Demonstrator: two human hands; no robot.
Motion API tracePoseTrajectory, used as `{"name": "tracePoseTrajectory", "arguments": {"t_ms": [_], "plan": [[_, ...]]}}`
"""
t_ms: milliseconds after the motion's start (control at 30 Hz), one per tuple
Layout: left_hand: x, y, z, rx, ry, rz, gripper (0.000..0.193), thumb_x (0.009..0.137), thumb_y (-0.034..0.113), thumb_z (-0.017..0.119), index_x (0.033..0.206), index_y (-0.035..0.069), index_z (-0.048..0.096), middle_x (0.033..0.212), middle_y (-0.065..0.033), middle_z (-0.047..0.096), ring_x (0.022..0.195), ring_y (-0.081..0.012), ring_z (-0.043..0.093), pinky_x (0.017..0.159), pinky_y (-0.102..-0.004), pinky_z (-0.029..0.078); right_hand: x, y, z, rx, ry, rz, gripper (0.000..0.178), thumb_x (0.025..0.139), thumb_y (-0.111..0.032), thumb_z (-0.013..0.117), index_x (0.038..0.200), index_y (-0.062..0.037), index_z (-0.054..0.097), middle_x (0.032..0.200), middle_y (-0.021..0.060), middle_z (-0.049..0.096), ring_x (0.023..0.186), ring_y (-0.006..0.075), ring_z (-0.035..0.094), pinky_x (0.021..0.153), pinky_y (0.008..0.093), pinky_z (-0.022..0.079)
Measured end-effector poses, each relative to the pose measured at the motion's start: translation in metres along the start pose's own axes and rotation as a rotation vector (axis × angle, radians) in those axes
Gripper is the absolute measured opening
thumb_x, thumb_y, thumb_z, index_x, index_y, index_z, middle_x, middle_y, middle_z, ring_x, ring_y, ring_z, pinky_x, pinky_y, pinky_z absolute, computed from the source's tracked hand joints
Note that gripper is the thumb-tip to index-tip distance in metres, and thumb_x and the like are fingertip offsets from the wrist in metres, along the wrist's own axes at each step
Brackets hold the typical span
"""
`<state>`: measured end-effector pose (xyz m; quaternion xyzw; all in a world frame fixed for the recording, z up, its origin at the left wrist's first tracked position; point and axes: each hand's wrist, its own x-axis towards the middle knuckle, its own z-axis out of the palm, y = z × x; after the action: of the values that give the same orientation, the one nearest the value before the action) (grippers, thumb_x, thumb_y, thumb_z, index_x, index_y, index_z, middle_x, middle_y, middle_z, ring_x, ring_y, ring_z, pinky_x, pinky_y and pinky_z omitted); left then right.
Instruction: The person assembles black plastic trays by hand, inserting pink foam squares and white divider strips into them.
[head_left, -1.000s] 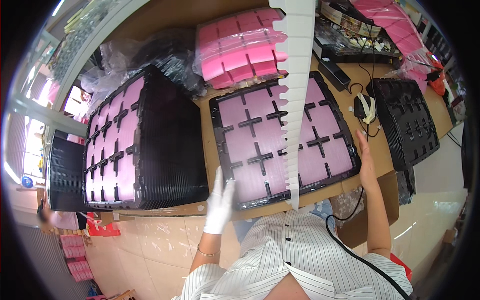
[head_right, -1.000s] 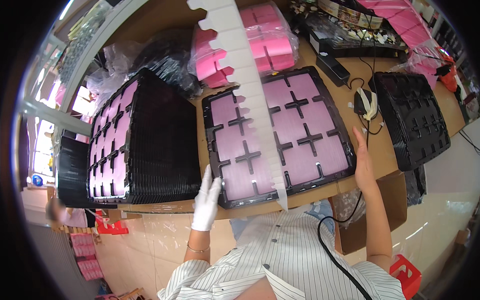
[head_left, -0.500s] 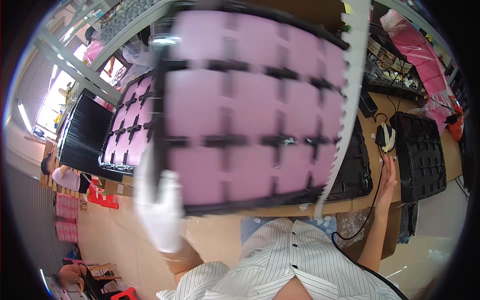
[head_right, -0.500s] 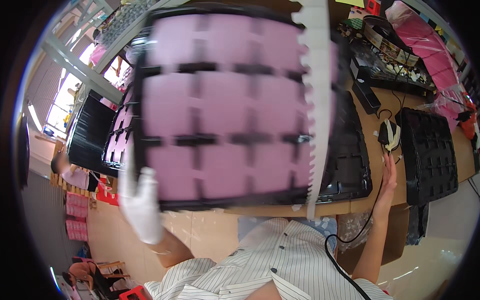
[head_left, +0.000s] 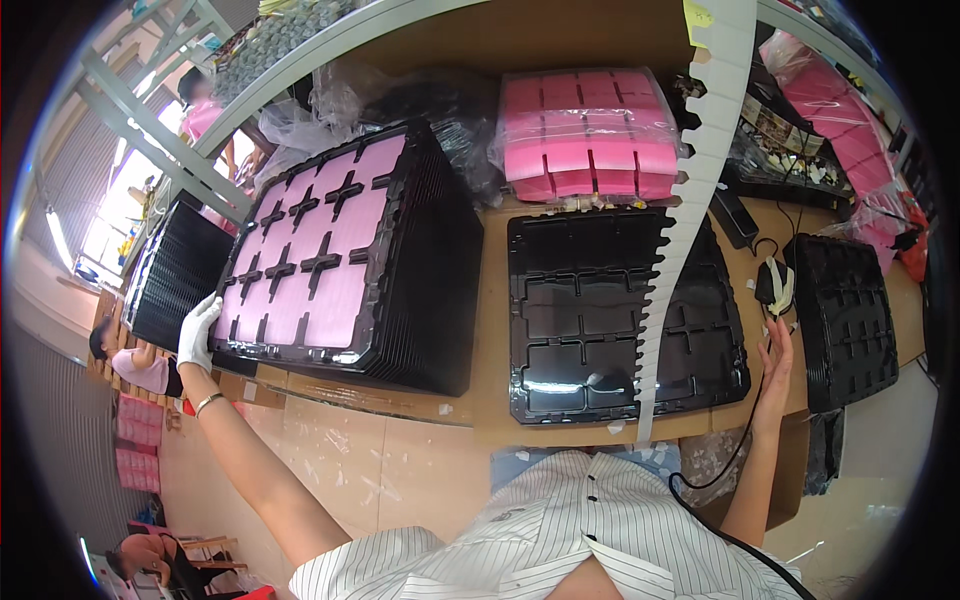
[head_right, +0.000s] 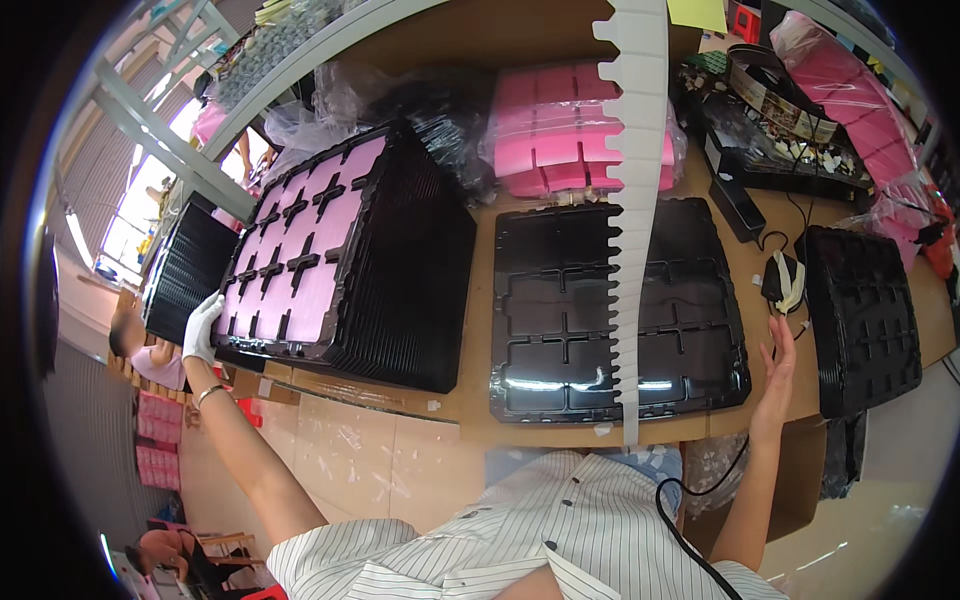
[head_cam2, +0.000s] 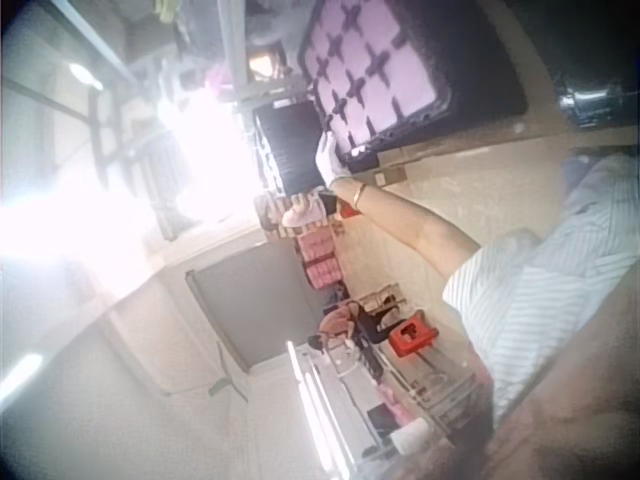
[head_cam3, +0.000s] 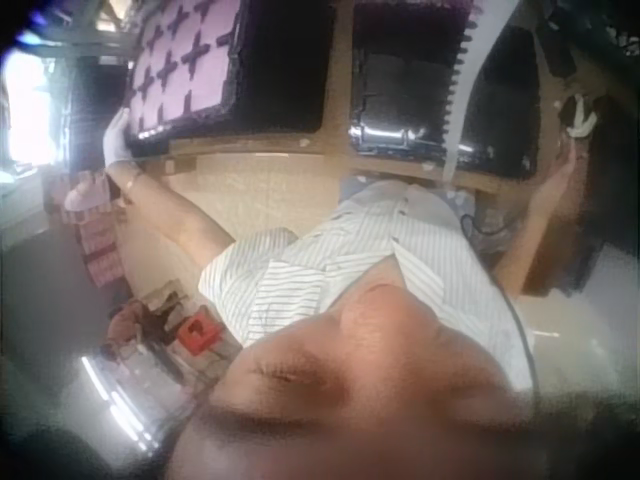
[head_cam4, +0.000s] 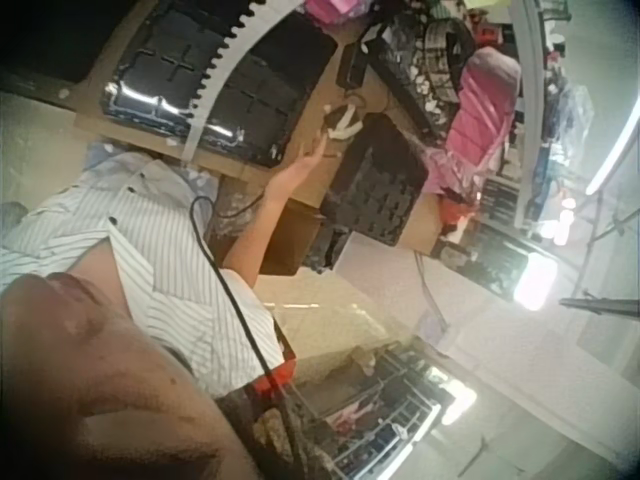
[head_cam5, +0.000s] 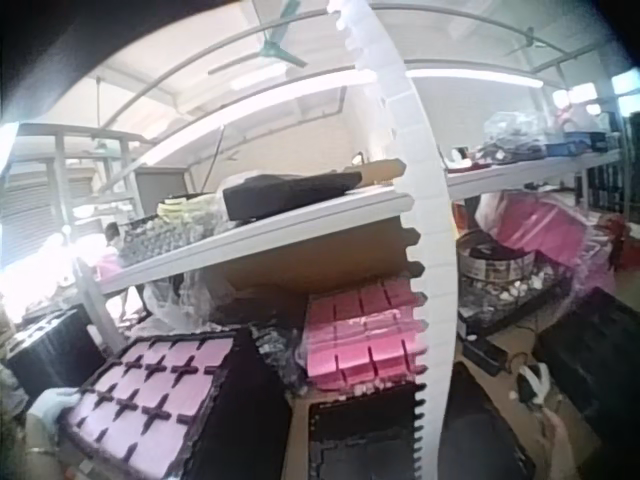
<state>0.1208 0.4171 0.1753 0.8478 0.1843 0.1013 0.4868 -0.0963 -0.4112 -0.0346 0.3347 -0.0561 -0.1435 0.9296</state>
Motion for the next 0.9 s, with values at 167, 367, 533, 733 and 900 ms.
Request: {"name": "tracePoseTrajectory", "arguments": {"t_ms": [167,367,533,733,900], "plan": [[-0.001,0.003,0.017,-0.018,-0.068,0.045,0.048,0.094,0.013,0.064,0.139,0.002,0.054,0.132,-0.0079,0.062,0.116,-0.0142,0.058,0.102,-0.0268,0.042,-0.003,0.029,0.002,0.063,0.025,-0.038,0.068,0.105,-0.055,0.023,0.151,-0.0056,0.034,0.152,0.0153,0.039,0.143,0.0272,0.034,0.116,0.0453,0.027],[-0.009,0.011,0.003,0.874,0.167,0.409,0.041,0.096,0.012,0.058,0.136,0.001,0.056,0.133,-0.0177,0.061,0.122,-0.0268,0.058,0.107,-0.0318,0.041,0.015,0.085,-0.015,-2.402,-0.291,-0.031,0.041,0.101,-0.012,0.052,0.139,0.0013,0.047,0.136,0.0144,0.056,0.124,0.0223,0.055,0.109,0.0352,0.039],[-0.189,0.13,0.199,-0.034,0.622,0.765,0.03,0.097,0.005,0.06,0.126,-0.004,0.059,0.106,-0.011,0.065,0.093,-0.0174,0.061,0.086,-0.0333,0.051,0.008,0.12,-0.056,-2.258,-0.049,0.301,0.033,0.087,-0.001,0.072,0.118,0.0034,0.063,0.103,0.0095,0.072,0.091,0.0149,0.068,0.085,0.0277,0.053],[-0.325,0.113,0.372,0.481,-0.55,0.855,0.056,0.079,0.058,0.074,0.069,0.005,0.063,0.066,-0.01,0.057,0.053,-0.027,0.059,0.052,-0.0381,0.049,-0.006,0.164,-0.093,-2.74,-0.468,-0.336,0.016,0.086,-0.002,0.069,0.101,0.0021,0.07,0.089,0.0124,0.072,0.076,0.0207,0.07,0.066,0.0302,0.055],[-0.32,0.087,0.43,0.322,-0.452,0.689,0.038,0.089,0.039,0.069,0.077,0.004,0.064,0.071,-0.0136,0.061,0.061,-0.0305,0.063,0.057,-0.0397,0.051,-0.017,0.153,-0.115,-2.795,-1.061,-0.377,0.034,0.078,0.001,0.064,0.11,0.0089,0.062,0.111,0.0239,0.064,0.099,0.0398,0.065,0.085,0.0413,0.056]]}}
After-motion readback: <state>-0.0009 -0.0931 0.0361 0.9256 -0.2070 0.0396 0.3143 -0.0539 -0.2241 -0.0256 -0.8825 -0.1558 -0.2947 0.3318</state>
